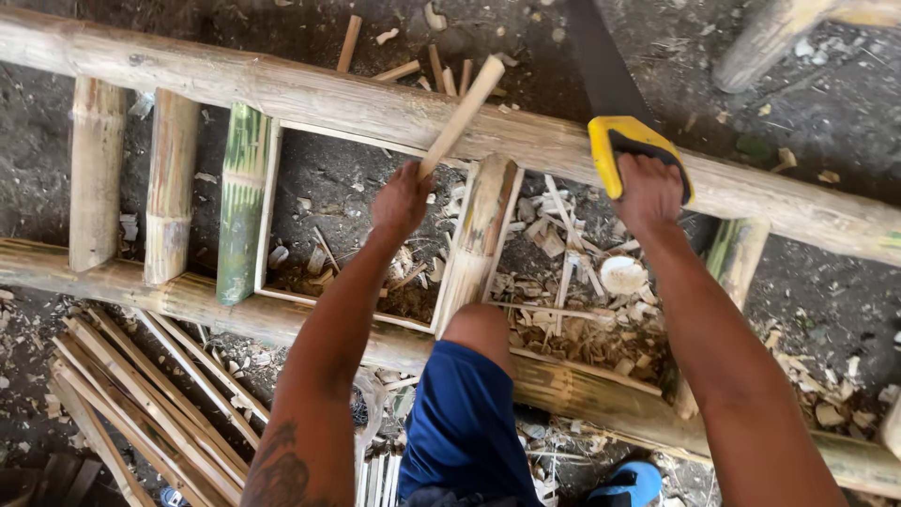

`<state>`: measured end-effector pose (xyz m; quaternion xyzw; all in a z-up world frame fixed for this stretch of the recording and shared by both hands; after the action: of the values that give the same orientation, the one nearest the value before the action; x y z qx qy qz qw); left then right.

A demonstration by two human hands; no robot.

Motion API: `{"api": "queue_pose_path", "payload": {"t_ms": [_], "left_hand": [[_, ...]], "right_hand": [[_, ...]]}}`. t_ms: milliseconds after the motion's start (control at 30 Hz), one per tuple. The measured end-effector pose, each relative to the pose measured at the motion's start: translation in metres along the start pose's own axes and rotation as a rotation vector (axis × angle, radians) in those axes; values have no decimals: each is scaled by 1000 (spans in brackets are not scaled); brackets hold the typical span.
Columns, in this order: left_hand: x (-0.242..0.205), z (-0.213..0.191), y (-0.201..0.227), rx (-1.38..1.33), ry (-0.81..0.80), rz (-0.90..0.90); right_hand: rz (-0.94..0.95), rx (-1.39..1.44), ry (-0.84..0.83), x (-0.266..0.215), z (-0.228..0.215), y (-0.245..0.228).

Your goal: The person assembles a bamboo frame by cutting bamboo strips with a hand saw, positioning them between larger bamboo poles, and securing them with nails using a hammer. The person repeatedly measures, cuts, and hammers nails into the frame structure.

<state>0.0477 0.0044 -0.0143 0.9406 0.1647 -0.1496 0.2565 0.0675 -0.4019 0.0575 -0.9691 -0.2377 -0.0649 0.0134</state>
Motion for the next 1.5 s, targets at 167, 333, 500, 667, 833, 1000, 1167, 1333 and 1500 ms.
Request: {"api": "queue_pose_path", "payload": {"t_ms": [167,333,500,667,833,1000,1167,1333,1500], "left_hand": [[-82,-23,20,371,300,449],[-155,13,21,284,52,437],[-220,75,10,234,-154,571],[-282,124,-31,307,-286,602],[-306,157,-43,254,-323,573],[-316,144,-50,224,-92,705],[-331,76,-129,56,179,420],[-350,35,-231,14,277,82],[-331,75,-311,197,51,-182]], "right_hand": [[-80,-139,84,-65,-27,-5],[84,423,-325,-190,3,-30],[100,625,-531,-276,39,-77],[-149,690,-135,-315,35,-127],[-125,724,-275,-348,62,-156],[-160,618,-34,-364,59,-162],[-184,453,165,-392,60,-220],[-113,453,-407,-397,122,-296],[-218,126,-387,-388,138,-327]]}}
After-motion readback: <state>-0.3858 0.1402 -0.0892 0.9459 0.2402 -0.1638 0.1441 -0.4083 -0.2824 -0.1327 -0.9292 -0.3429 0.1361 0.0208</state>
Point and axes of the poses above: each hand's wrist, its own x-axis towards the middle knuckle, its own z-axis out of the palm, y = z × x, the point moved 5 cm from there along x, towards the middle knuckle, and after that the axes turned 10 degrees about -z, right-handed, at the moved point
